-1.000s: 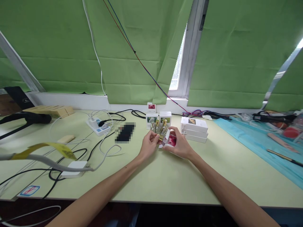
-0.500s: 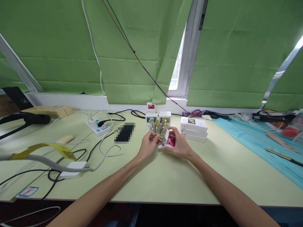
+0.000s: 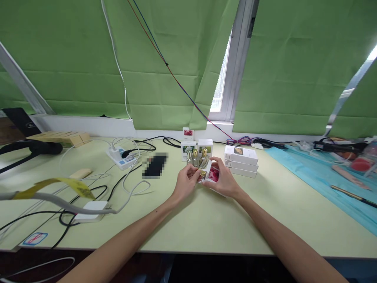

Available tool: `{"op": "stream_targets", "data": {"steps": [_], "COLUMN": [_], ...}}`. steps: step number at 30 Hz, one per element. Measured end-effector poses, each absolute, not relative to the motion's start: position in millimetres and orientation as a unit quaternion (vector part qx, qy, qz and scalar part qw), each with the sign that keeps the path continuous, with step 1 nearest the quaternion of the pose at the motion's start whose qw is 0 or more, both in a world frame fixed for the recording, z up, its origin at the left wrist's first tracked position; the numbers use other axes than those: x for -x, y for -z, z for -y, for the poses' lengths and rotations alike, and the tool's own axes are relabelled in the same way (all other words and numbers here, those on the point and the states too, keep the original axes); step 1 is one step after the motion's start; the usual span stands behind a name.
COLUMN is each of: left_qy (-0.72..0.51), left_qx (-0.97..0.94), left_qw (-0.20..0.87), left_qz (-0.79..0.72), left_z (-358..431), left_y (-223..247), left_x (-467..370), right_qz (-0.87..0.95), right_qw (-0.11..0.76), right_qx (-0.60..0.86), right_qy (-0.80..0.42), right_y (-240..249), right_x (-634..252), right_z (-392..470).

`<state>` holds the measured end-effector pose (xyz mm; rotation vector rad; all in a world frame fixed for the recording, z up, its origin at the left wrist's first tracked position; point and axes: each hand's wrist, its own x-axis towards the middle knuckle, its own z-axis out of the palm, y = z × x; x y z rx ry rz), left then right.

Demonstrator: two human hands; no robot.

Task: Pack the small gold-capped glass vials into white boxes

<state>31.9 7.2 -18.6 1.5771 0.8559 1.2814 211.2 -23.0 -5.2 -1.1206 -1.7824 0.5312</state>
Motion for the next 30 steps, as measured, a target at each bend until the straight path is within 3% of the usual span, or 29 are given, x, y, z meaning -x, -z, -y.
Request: {"op": "stream_targets", "data": {"steps": [30], "left_qy": [-0.514], "left_qx": [-0.649], "left_qw": [0.438], "left_qz": [-0.351], "left_z": [-5.7], "left_y": [20.4], "left_x": [-31.8], "right_qz": [0.728], "right_qw": [0.47], "right_qx": [0.45], "right_qy": [-0.218], "right_y": [6.5], "right_x": [-208.3], "right_z": [24.1]}}
